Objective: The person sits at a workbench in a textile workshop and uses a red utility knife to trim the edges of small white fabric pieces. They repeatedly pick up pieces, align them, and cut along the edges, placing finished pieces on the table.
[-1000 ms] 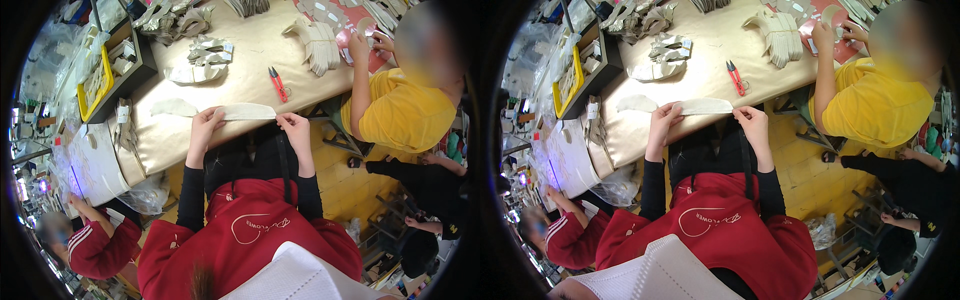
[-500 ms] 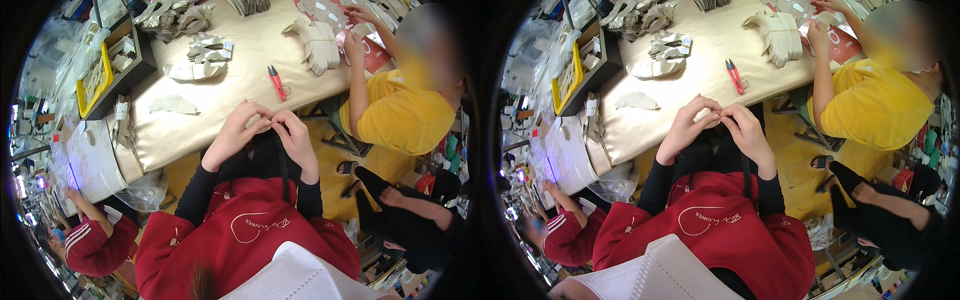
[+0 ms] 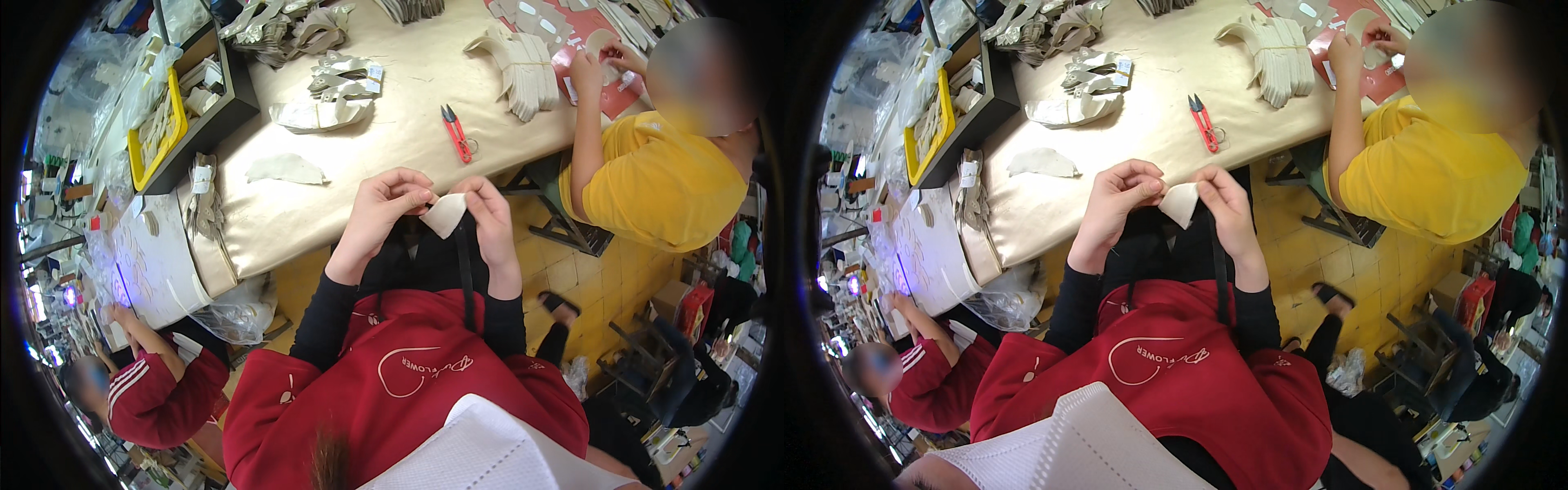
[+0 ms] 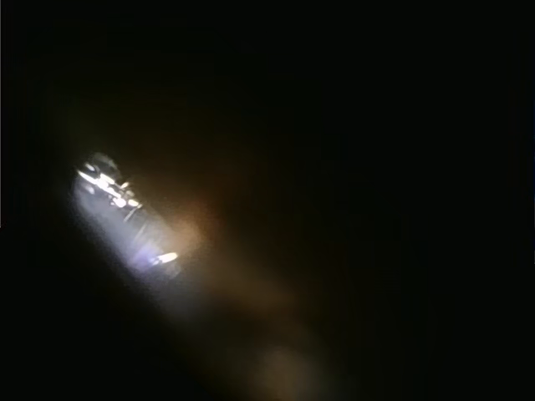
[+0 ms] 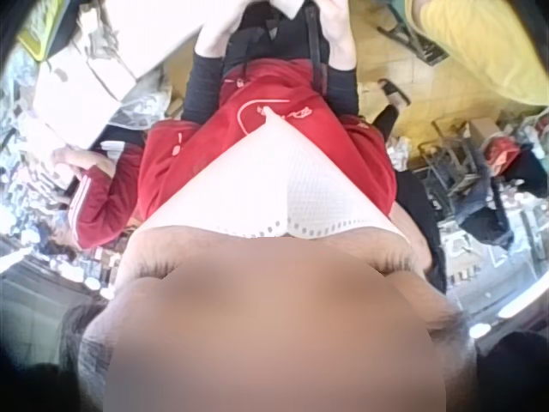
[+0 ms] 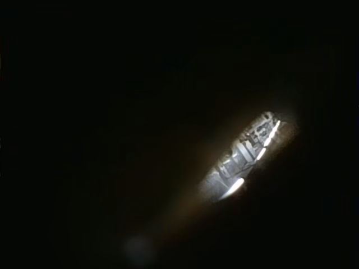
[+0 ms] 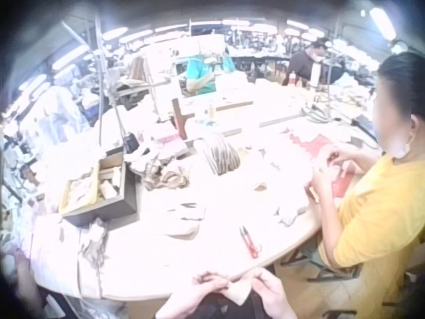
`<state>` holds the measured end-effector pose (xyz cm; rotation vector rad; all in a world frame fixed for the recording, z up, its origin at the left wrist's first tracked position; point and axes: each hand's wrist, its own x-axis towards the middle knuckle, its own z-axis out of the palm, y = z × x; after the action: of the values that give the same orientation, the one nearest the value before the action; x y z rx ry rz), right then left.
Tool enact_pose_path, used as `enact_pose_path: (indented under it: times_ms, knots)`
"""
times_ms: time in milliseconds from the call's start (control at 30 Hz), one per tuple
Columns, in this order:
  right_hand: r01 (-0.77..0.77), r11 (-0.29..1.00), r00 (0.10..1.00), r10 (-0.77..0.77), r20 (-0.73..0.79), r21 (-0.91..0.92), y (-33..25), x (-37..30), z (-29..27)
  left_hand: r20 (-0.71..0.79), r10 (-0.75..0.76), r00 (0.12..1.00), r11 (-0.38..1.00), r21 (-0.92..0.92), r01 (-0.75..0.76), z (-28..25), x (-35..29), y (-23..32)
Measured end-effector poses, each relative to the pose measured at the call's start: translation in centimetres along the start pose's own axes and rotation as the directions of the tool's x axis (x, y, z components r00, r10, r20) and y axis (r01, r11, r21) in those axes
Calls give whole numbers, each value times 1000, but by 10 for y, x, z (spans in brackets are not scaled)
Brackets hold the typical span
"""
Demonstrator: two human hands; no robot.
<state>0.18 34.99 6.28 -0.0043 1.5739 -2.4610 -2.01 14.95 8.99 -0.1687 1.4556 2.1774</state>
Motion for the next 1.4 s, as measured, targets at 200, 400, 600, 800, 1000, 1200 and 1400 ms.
enact_pose_path:
  times_ms: [200,400,600,800,1000,1200,1400]
  knots:
    - [-35,985,997,47,-66,171,-5,-2,-6,-49,68,997,983,171,-59,11,4,-1]
    - [-65,943,995,86,-51,327,-6,-3,-4,26,77,997,984,157,-80,17,4,-8]
    - [-76,987,994,87,-71,143,-9,-5,-2,-9,67,998,969,238,-63,12,1,-6]
    - [-60,997,989,65,-131,44,-10,-9,4,-48,135,990,956,271,-117,14,0,-6]
    - [2,993,986,-21,-166,-115,-13,-13,12,140,563,815,516,711,-478,23,-1,-3]
    - [186,842,947,-292,-137,-507,-20,-13,25,240,622,745,303,803,-513,28,-7,4]
    - [333,474,856,-515,50,-815,-20,-12,33,283,653,703,119,878,-464,29,-6,3]
